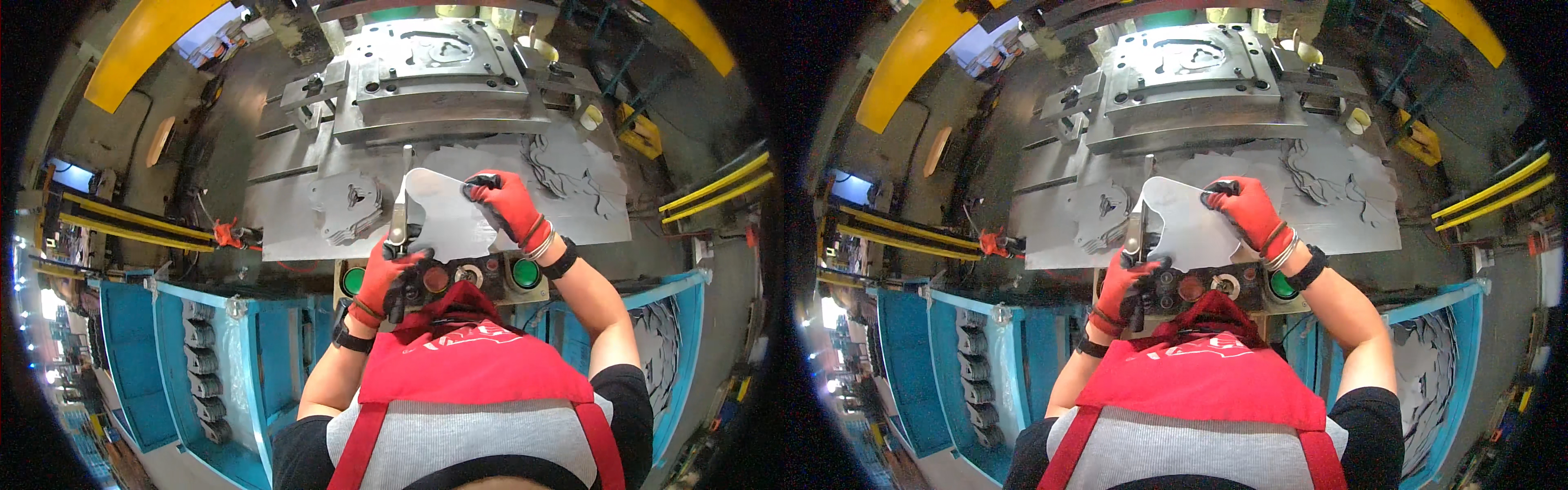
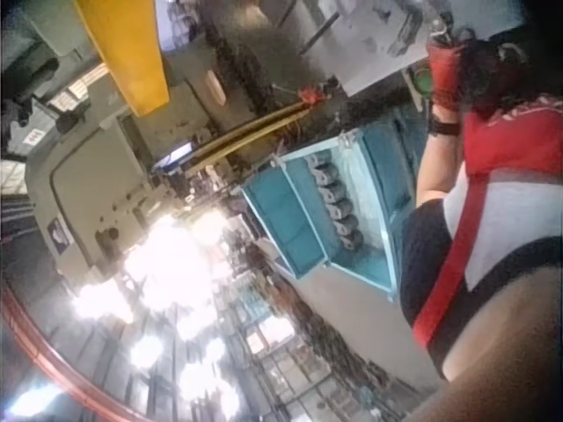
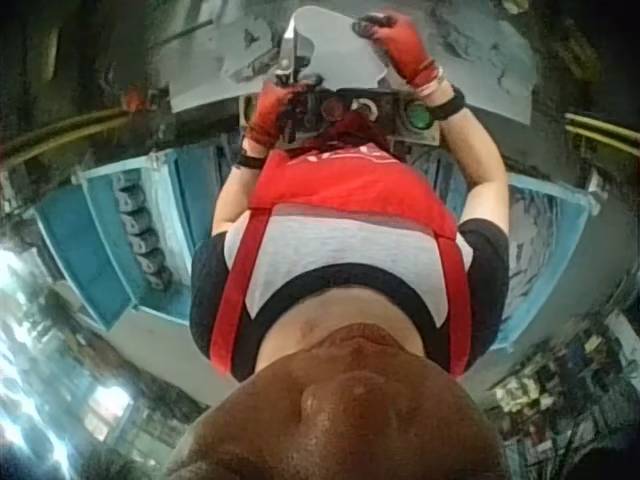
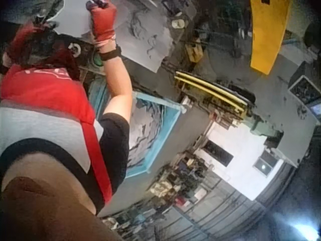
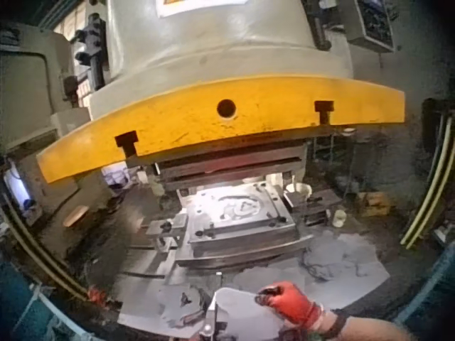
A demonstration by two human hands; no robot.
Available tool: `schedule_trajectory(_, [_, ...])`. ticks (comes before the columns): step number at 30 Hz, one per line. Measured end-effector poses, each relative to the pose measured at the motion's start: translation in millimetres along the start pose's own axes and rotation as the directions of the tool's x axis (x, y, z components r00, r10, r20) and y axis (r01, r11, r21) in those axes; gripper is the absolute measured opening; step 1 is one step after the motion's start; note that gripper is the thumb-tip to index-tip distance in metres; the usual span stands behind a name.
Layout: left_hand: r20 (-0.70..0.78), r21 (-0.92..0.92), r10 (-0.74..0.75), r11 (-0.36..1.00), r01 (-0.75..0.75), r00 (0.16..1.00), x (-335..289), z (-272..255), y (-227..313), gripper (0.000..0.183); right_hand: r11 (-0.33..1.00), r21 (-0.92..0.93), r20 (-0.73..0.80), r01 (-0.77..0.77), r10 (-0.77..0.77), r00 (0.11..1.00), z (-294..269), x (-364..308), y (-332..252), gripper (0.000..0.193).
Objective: Operator picks up metal blanks, places them into a stamping press, activates the machine, and removes the formed part for trimming.
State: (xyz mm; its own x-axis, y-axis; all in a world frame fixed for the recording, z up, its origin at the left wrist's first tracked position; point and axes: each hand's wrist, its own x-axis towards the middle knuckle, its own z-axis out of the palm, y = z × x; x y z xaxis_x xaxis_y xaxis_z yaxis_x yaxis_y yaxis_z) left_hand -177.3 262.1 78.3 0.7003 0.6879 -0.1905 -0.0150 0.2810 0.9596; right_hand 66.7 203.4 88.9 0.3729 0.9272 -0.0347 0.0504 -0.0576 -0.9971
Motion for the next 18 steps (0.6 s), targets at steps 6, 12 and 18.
schedule_trajectory(6, [0.058,-0.322,0.039,0.947,-0.018,0.998,-4,-11,-40,0.030,0.789,0.587,0.089,-0.185,0.164,0.982,-13,-16,-4,0.020])
schedule_trajectory(12, [0.127,0.509,0.318,0.792,-0.337,0.940,5,-12,-47,0.051,0.902,0.429,-0.160,0.051,0.021,0.987,18,-55,-8,0.038])
schedule_trajectory(18, [-0.289,0.063,0.313,0.949,-0.309,0.905,-1,22,3,0.030,0.892,0.316,-0.268,0.324,-0.243,0.932,-28,12,-26,0.041])
